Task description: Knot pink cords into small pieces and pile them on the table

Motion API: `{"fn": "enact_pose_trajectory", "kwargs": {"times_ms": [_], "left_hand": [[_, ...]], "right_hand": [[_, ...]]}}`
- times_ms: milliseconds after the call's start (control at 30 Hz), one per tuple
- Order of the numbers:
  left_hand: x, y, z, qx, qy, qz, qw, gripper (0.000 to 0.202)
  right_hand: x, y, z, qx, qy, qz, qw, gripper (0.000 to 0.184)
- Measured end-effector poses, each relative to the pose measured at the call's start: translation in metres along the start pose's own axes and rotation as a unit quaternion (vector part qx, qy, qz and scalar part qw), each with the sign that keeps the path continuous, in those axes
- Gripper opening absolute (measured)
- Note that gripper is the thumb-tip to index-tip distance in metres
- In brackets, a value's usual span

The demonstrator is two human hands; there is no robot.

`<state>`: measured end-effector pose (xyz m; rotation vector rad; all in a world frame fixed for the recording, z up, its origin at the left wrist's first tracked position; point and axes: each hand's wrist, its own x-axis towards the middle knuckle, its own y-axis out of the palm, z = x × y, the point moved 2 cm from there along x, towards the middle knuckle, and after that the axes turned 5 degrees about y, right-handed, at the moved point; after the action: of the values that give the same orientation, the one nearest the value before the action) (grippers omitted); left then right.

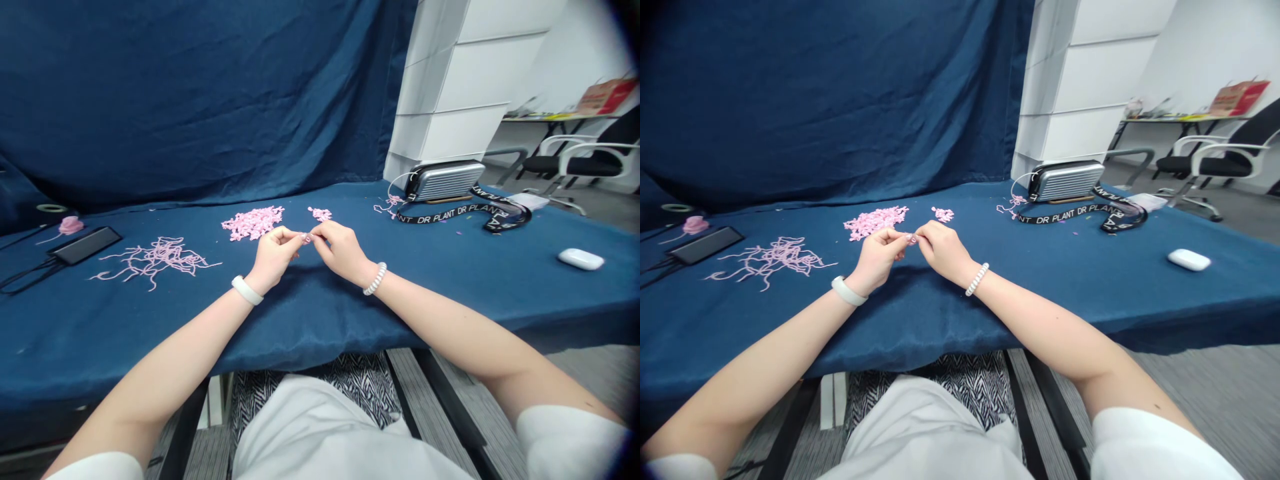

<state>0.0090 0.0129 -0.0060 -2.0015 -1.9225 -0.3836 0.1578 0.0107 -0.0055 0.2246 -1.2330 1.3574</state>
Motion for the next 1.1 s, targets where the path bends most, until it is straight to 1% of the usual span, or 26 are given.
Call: {"fn": "enact_pose_trajectory", "kwargs": {"times_ms": [133, 333, 700, 833, 1100], "left_hand": [[0.0003, 0.0005, 0.0017, -0.02, -0.003, -0.007, 1.0, 0.021], [-0.0015, 0.0014, 0.0025, -0.04, -0.009, -0.019, 0.999, 0.021], [-0.0003, 0.0004, 0.0051, -0.065, -0.006, -0.036, 0.997, 0.022], [0.001, -0.0004, 0.0058, -0.073, -0.005, -0.041, 0.996, 0.022], [0.0042, -0.0028, 0.0097, -0.087, 0.0, -0.047, 0.995, 0.02]], "right_hand": [[-0.0017, 0.0014, 0.0001, -0.016, -0.044, -0.027, 0.999, 0.015], [-0.0032, 0.0011, 0.0026, -0.037, -0.059, -0.038, 0.997, 0.016], [-0.0053, 0.0008, 0.0051, -0.097, -0.092, -0.009, 0.991, 0.026], [-0.0064, 0.0006, 0.0066, -0.145, -0.125, -0.003, 0.981, 0.031], [-0.0085, 0.0029, 0.007, -0.196, -0.16, 0.012, 0.967, 0.026]]}}
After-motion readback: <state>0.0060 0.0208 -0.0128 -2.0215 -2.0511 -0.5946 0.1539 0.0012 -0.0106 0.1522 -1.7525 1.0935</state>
